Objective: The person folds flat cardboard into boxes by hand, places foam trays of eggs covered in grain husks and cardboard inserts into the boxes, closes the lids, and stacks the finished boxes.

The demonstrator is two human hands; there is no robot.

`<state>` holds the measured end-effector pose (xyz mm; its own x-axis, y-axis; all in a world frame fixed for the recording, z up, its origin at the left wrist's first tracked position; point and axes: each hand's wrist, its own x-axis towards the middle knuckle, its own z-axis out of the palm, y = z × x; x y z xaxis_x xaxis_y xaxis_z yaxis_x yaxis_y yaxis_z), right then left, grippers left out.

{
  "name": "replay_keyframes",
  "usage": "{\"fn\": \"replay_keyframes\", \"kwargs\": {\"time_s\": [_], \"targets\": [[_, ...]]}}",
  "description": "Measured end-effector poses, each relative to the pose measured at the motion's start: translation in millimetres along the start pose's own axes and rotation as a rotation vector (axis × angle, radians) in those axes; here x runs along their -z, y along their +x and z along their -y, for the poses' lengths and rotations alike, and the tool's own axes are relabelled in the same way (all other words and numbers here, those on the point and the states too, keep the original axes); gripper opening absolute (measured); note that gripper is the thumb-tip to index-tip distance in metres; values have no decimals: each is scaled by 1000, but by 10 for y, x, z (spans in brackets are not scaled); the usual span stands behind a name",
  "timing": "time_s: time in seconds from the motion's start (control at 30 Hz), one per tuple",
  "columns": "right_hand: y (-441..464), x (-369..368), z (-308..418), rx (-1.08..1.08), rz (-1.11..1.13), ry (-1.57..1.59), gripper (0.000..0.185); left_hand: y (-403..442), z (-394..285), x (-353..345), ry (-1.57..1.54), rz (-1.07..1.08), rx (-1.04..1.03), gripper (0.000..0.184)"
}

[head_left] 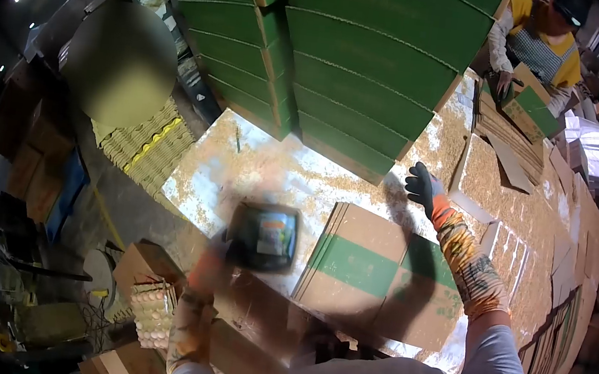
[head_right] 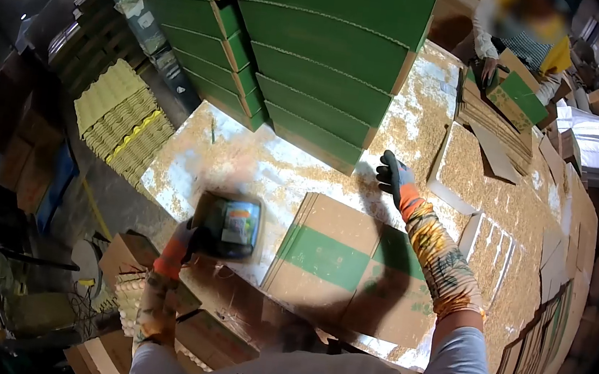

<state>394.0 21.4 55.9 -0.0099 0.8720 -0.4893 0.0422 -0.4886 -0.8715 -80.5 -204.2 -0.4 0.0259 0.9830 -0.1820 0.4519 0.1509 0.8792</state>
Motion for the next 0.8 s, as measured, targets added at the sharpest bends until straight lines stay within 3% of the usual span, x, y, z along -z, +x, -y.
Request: {"fn": "replay_keyframes", "kwargs": {"time_s": [0.07, 0.13, 0.2, 0.27, 0.3, 0.37, 0.43, 0.47, 0.6, 0.67, 0.7, 0.8], "targets": [[249, 137, 89, 8, -11, 25, 70, 30, 264, -149, -69, 16, 227, 29], [457, 184, 266, 30, -31, 77, 79, 126, -37, -393, -38, 182, 199, 33], [628, 138, 402, 76, -82, 147, 82, 362, -483, -668, 89, 300, 22, 39], [729, 41, 503, 86, -91, 227, 82, 285, -1748, -946, 403, 15, -512, 65], [850, 25, 495, 21, -100, 312, 74, 501, -1792, -988, 36, 157, -504, 63], [1072, -13, 440, -83, -117, 447, 66, 1177, -1562, -961, -812, 147, -386, 59], [1206, -129, 399, -95, -97, 498, 65, 1893, -1500, -656, -1054, -142, -352, 57], [1268, -150, 383, -93, -80, 515, 65, 2197, -1646, -411, -819, -266, -434, 58], [1385, -212, 399, -69, -35, 535, 64, 3059, -1638, -383, -803, -235, -320, 60], [1372, -161, 423, -51, -32, 526, 64, 3192, -1560, -723, -1007, -439, -146, 60], [1359, -137, 427, -44, -27, 525, 64, 3272, -1349, -792, -917, -399, -227, 64], [1277, -19, 469, -18, -18, 508, 63, 2468, -1878, -930, -818, -476, -151, 63]]}}
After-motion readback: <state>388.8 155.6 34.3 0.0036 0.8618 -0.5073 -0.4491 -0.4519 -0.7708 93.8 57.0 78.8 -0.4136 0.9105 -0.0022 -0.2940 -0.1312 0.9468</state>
